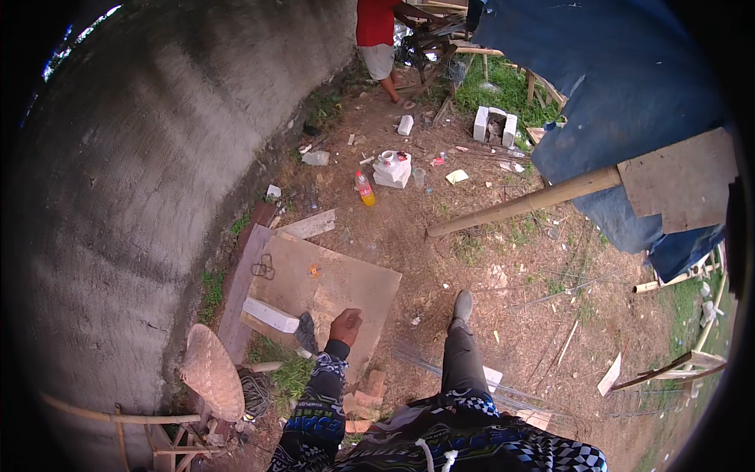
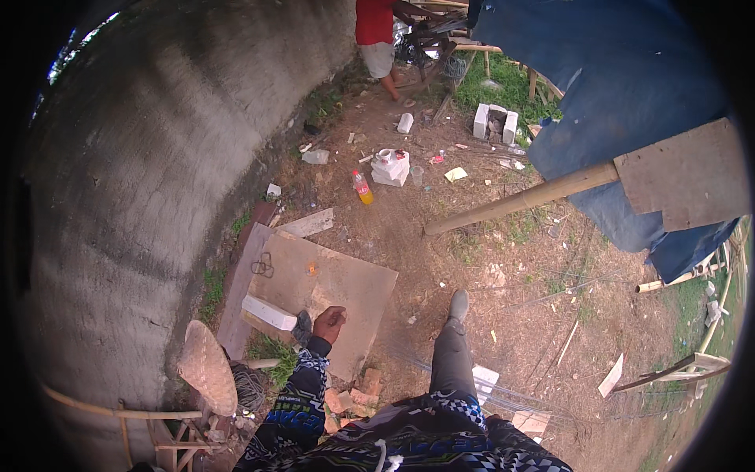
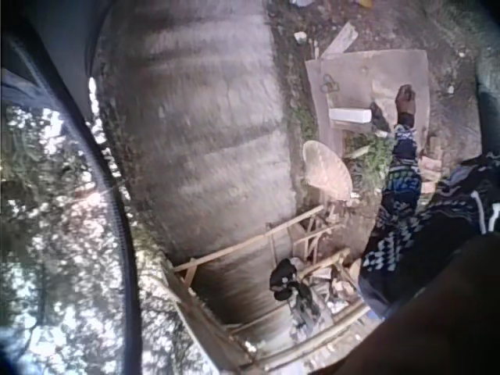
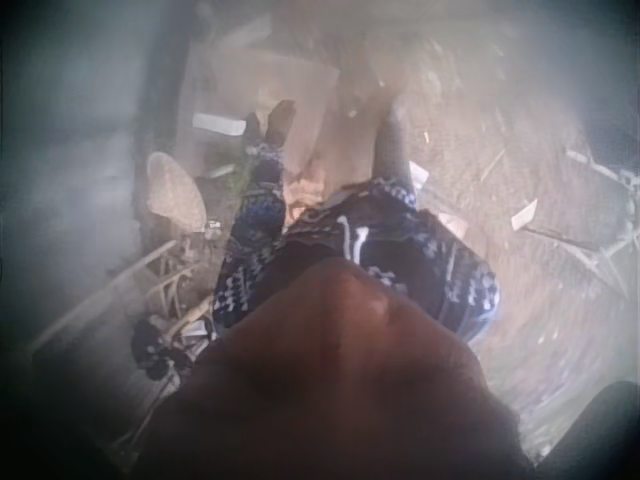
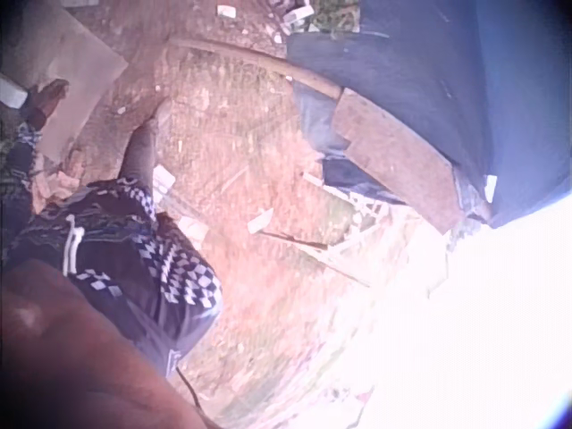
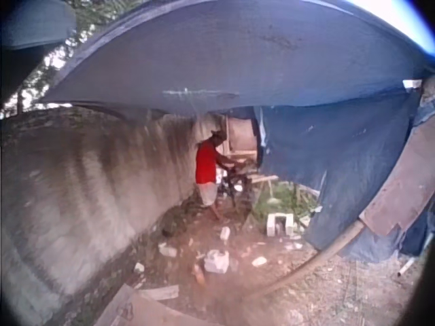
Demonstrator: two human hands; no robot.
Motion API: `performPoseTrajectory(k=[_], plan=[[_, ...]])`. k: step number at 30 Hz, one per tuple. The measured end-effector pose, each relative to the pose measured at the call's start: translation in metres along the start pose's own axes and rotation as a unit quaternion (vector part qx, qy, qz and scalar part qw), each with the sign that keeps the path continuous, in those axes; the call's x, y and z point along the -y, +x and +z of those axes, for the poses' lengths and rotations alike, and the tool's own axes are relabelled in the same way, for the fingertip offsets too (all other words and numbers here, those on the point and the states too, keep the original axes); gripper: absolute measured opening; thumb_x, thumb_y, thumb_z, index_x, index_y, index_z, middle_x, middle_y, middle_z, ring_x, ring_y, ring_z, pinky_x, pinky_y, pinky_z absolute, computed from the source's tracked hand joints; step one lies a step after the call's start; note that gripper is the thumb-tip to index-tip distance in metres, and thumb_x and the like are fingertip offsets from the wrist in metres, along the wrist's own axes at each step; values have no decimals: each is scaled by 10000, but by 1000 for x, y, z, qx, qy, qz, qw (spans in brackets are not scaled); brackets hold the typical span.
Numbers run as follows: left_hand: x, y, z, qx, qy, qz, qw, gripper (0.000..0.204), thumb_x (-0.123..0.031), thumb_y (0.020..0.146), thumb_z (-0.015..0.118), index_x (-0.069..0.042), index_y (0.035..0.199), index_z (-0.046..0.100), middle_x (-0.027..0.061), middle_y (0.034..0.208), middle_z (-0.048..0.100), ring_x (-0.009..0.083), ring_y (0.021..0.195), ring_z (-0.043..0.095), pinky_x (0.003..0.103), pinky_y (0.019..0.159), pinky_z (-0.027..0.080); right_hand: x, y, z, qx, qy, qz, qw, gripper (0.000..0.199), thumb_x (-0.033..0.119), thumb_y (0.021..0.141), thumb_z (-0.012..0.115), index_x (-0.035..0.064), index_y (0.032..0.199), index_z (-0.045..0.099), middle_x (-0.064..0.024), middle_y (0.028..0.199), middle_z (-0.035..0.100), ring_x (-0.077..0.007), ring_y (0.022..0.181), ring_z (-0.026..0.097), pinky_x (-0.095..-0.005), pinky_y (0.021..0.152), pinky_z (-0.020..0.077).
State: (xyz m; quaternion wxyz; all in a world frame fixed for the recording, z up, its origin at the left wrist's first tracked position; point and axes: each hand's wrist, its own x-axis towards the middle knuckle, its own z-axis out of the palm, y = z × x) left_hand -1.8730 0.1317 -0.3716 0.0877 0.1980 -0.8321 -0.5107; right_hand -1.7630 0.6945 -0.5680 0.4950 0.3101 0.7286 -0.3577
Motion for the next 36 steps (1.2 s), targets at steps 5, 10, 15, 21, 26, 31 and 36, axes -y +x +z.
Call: performPoseTrajectory(k=[5, 10, 15, 21, 26, 31, 36], plan=[[-2, 50, 72, 138, 178, -101, 969, 274, -315, 878, 650, -120, 1070, 648, 106, 984, 695, 240, 919, 678, 361, 810, 540, 202, 80, -76, 50, -87, -18, 995, 262, 278, 879, 623, 76, 1044, 646, -110, 831, 699, -223, 649, 686, -375, 517, 556], [80, 74, 102, 317, 282, -93, 901, 287, -370, 878, 587, -152, 1048, 666, 84, 1054, 677, 258, 980, 643, 401, 856, 519, 478, 90, -163, 37, 126, -216, 967, 224, 275, 867, 654, 115, 1023, 630, -91, 815, 679, -195, 600, 647, -333, 482, 513], [43, 148, 104, 85, 179, -106, 974, 264, -319, 847, 640, -94, 971, 700, 122, 958, 700, 273, 916, 672, 370, 790, 528, 639, 51, -204, 81, 221, -264, 935, 200, 223, 908, 609, 132, 1085, 591, -95, 835, 658, -198, 589, 614, -335, 473, 463], [30, 230, 85, 69, -42, -461, 884, 327, -324, 891, 605, -91, 1120, 611, 72, 953, 692, 214, 774, 687, 345, 552, 526, 683, 106, -172, 127, 71, -229, 963, 163, 204, 859, 661, 98, 983, 656, -63, 756, 663, -156, 549, 616, -297, 462, 482], [91, 295, 81, 413, 401, -176, 798, 311, -290, 888, 599, -103, 1135, 628, 102, 1017, 685, 258, 887, 677, 415, 703, 540, 716, 134, -131, 105, -126, -223, 961, 245, 302, 869, 654, 100, 1007, 659, -75, 801, 689, -178, 616, 657, -337, 512, 535], [111, 431, 51, 314, 173, -369, 857, 321, -299, 889, 600, -102, 1142, 621, 106, 1026, 685, 268, 889, 680, 427, 695, 540, 768, 188, -137, 47, -10, -30, 998, 316, 311, 909, 602, 38, 1064, 632, -132, 852, 691, -265, 668, 686, -413, 545, 564], [87, 664, -5, 86, -23, -423, 902, 272, -297, 898, 589, -93, 1073, 633, 88, 929, 699, 257, 755, 700, 378, 535, 531, 862, 168, -147, 11, 85, -22, 996, 235, 242, 879, 606, 42, 994, 651, -92, 767, 677, -224, 565, 656, -375, 483, 535]])
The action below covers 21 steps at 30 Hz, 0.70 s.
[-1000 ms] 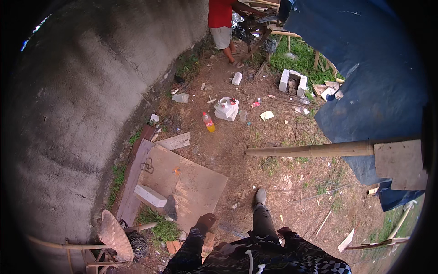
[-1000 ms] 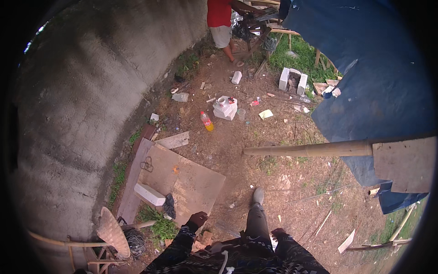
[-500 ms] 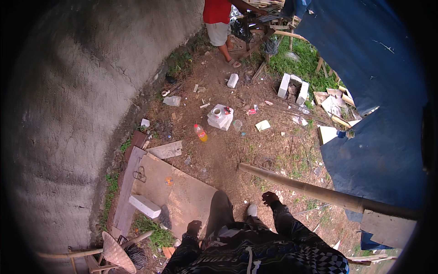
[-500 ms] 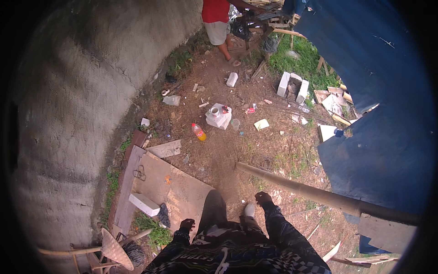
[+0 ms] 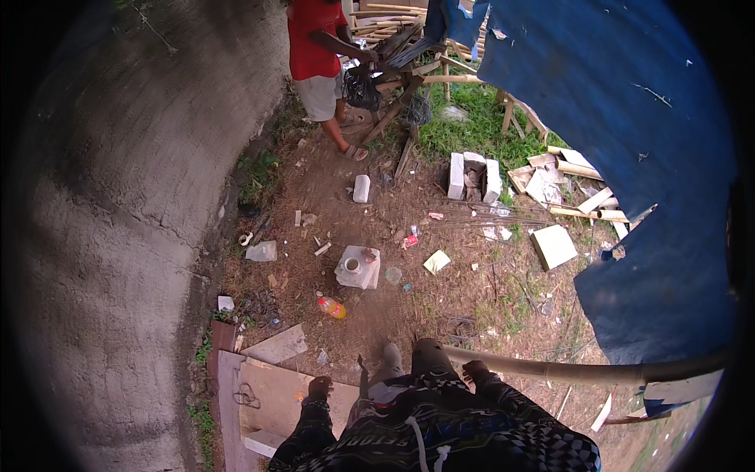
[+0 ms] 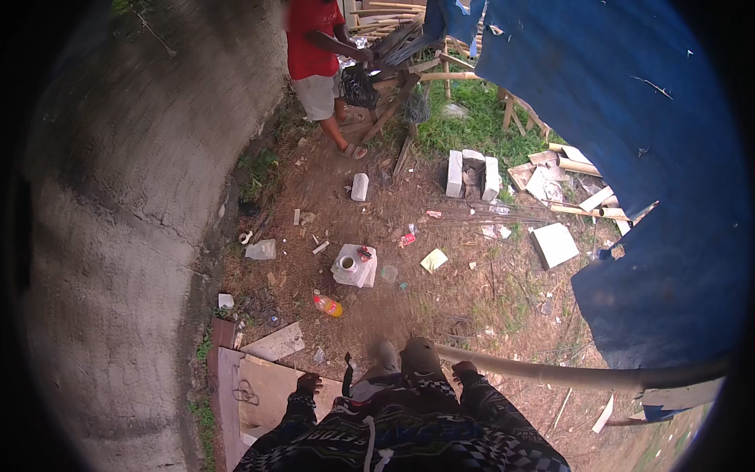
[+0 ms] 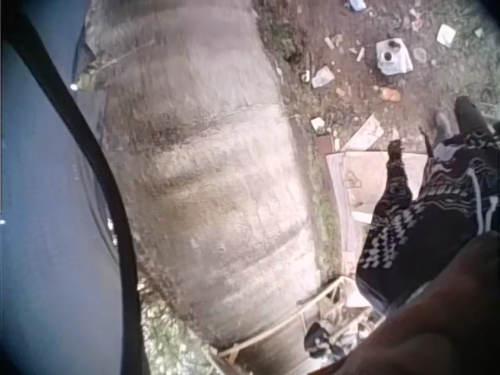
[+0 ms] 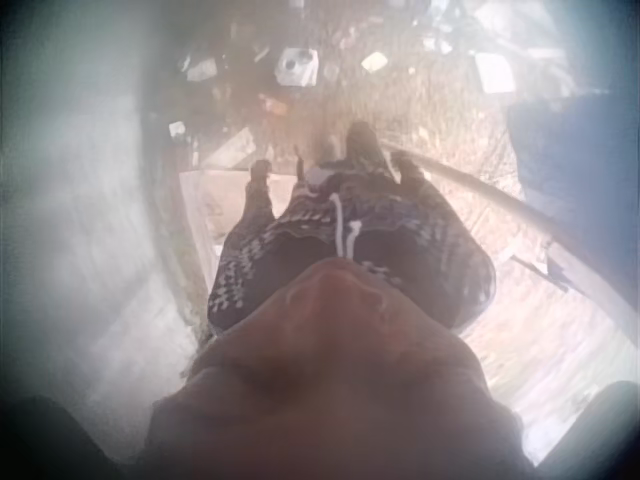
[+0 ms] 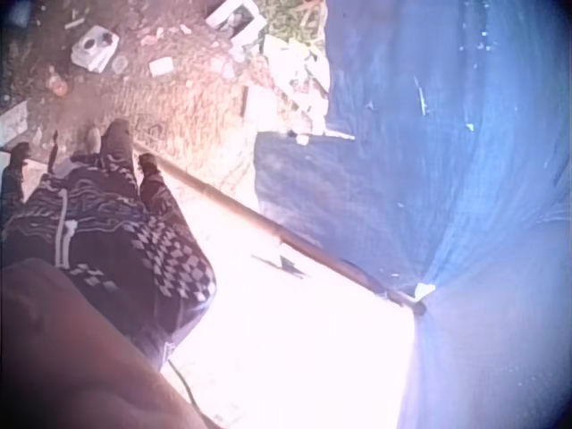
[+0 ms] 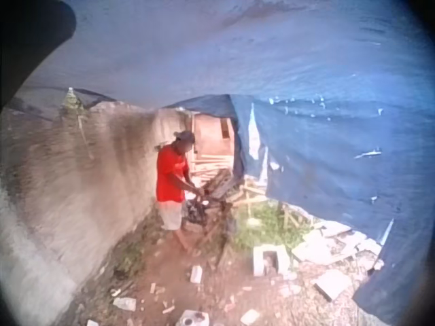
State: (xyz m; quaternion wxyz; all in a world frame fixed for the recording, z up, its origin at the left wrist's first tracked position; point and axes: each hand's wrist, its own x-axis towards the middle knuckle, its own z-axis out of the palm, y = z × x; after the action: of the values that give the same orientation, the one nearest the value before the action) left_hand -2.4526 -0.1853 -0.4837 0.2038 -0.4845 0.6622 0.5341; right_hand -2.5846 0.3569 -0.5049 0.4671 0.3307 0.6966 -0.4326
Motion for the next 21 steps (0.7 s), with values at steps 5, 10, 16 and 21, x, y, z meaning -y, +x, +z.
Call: performPoseTrajectory(k=[5, 10, 16, 21], plan=[[-179, 127, -52, 97, -73, 108, 987, 161, -204, 860, 587, -82, 944, 650, 84, 811, 673, 210, 616, 659, 337, 511, 515, 91, 41, -5, -124, -452, -368, 803, 356, 346, 863, 511, 62, 962, 702, -180, 886, 693, -341, 808, 686, -459, 686, 556], [-248, 177, 7, 99, -49, 103, 988, 175, -183, 860, 586, -58, 951, 668, 107, 872, 694, 208, 696, 680, 350, 584, 539, 110, 70, -30, -149, -306, -247, 907, 417, 408, 852, 496, 82, 1008, 703, -193, 1050, 669, -366, 1020, 631, -485, 862, 507], [-260, 197, 144, 259, 5, 28, 966, 255, -209, 924, 472, -56, 1061, 623, 124, 930, 678, 259, 762, 661, 405, 586, 526, 125, 176, -119, -74, -434, -159, 884, 442, 429, 885, 484, 74, 1060, 681, -168, 1081, 674, -312, 994, 656, -436, 831, 531], [-274, 186, 231, 138, 168, 102, 971, 281, -299, 807, 678, -81, 984, 682, 117, 938, 697, 229, 787, 688, 371, 636, 551, 229, 152, -212, -13, -141, -82, 986, 321, 339, 897, 530, 96, 1072, 647, -144, 926, 686, -278, 755, 669, -409, 649, 538]])
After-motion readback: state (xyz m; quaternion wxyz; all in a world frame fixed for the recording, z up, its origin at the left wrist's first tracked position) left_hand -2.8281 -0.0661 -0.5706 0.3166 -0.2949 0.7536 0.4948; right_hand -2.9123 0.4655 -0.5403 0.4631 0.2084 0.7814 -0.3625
